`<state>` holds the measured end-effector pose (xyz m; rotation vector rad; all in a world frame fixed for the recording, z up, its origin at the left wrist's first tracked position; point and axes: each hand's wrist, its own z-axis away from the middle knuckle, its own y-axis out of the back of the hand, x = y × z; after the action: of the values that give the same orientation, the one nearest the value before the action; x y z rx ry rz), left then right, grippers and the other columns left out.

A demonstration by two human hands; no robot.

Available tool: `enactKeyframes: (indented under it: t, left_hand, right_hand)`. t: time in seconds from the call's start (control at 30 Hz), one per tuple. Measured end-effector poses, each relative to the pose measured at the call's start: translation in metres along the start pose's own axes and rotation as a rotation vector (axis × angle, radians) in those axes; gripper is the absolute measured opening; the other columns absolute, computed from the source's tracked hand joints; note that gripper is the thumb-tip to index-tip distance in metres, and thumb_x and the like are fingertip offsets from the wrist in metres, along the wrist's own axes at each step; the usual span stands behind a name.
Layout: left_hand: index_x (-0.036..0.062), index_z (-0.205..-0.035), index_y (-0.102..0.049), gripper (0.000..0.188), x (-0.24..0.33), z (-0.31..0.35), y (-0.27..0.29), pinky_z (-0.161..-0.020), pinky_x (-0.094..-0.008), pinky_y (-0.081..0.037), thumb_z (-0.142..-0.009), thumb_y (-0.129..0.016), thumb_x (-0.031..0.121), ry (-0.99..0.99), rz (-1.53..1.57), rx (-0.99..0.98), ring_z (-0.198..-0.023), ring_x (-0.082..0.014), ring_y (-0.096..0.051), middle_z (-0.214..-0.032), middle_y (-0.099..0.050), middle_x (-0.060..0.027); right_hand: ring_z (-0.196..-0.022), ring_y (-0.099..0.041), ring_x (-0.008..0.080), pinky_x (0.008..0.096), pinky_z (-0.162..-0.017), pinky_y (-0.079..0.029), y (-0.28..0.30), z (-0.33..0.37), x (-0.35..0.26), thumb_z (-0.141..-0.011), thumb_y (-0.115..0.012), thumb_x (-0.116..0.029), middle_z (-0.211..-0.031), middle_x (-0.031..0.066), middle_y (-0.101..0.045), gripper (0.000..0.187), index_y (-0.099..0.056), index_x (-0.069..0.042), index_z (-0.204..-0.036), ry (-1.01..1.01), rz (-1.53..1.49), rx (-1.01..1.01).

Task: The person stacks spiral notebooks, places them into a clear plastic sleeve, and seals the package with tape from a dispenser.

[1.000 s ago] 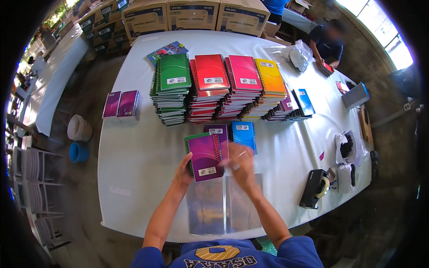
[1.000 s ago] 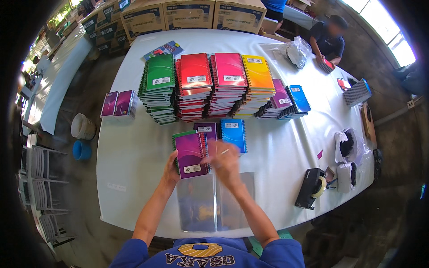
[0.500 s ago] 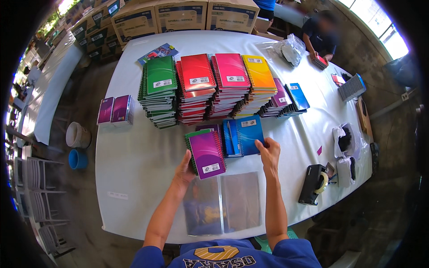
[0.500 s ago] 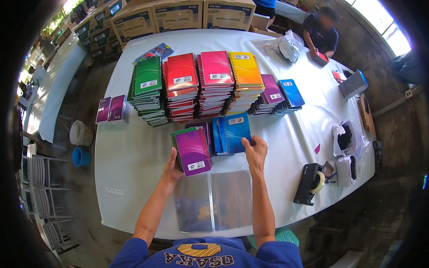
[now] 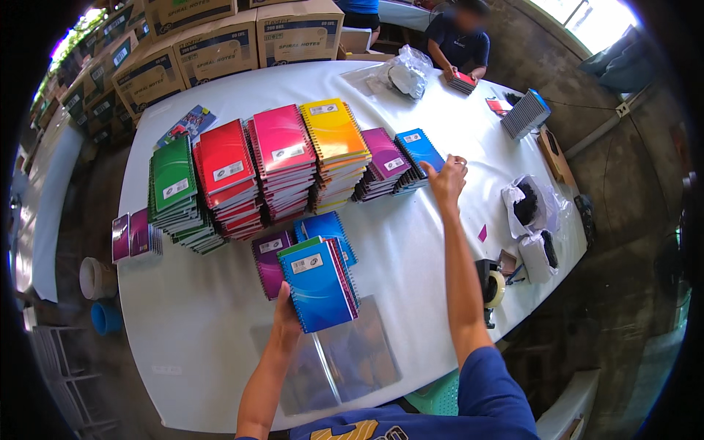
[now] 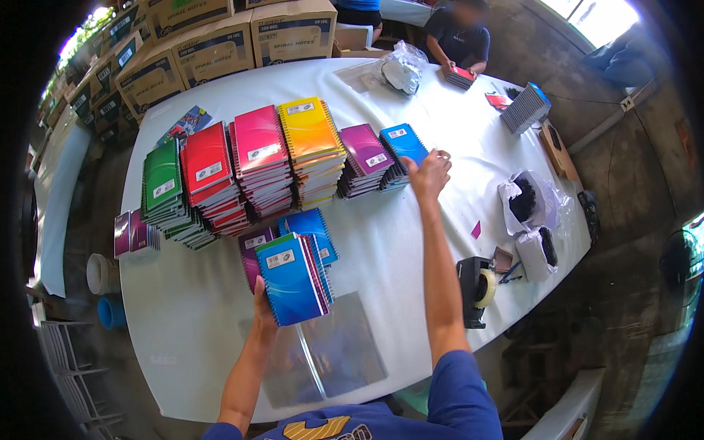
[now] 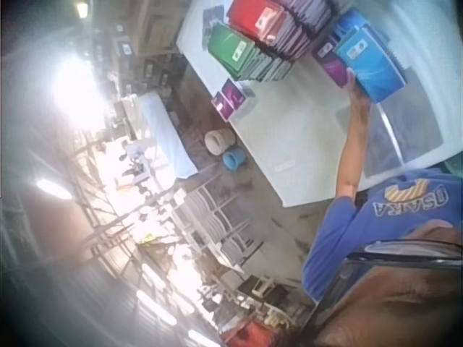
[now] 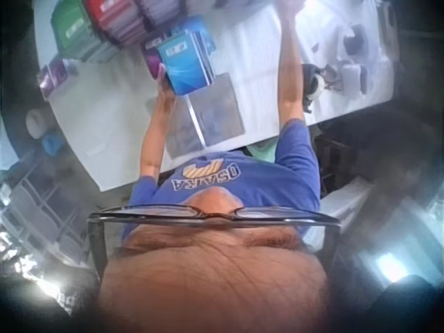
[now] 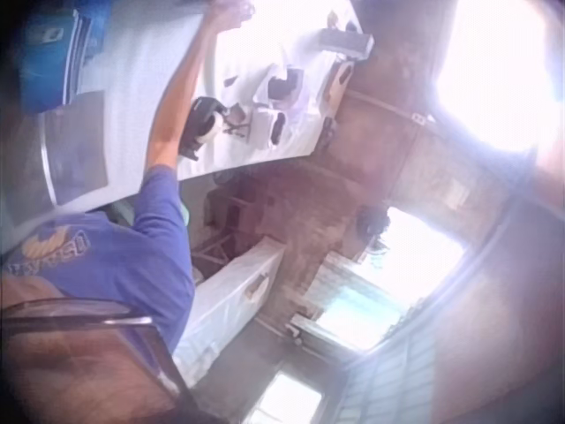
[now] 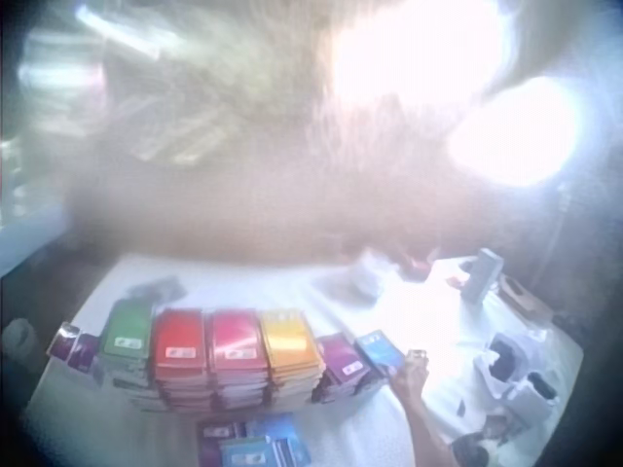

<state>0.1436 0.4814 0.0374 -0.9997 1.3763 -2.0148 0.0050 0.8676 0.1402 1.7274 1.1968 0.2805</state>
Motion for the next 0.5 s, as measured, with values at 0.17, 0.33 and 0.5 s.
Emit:
enactKeyframes:
  t: [0.17, 0.33, 0.5]
  left_hand:
    - [0.0036, -0.144, -0.036, 0.083, 0.007, -0.001, -0.005, -0.106, -0.0476, -0.040, -0.085, -0.065, 0.056, -0.034, -0.169, 0.031, -0.127, -0.0320, -0.047, -0.141, -0.047, -0.0161]
    - [0.0035, -0.144, -0.035, 0.086, 0.005, 0.002, -0.009, -0.108, -0.0469, -0.036, -0.084, -0.065, 0.057, 0.026, -0.209, 0.109, -0.130, -0.0319, -0.045, -0.143, -0.045, -0.0163]
    - [0.0035, -0.144, -0.036, 0.090, -0.009, 0.003, 0.000, -0.103, -0.0470, -0.043, -0.079, -0.072, 0.055, 0.163, -0.164, -0.102, -0.127, -0.0296, -0.049, -0.140, -0.047, -0.0157]
  right_hand:
    - [-0.090, -0.068, 0.0372, 0.0442, -0.081, -0.053, -0.044, -0.063, 0.036, -0.065, -0.084, -0.037, -0.096, 0.0220, -0.070, 0.054, -0.066, 0.002, -0.097, -0.249, -0.108, -0.360]
    - [-0.062, -0.062, 0.0163, 0.0333, -0.057, -0.049, -0.005, -0.056, 0.025, -0.089, -0.062, -0.010, -0.074, 0.0087, -0.065, 0.007, -0.066, -0.004, -0.091, 0.040, -0.721, -0.079]
    - [-0.086, -0.066, 0.0194, 0.0300, -0.082, -0.051, 0.119, 0.000, -0.042, -0.084, -0.050, 0.013, -0.098, 0.0069, -0.070, 0.029, -0.068, -0.002, -0.100, 0.679, -0.829, -0.517]
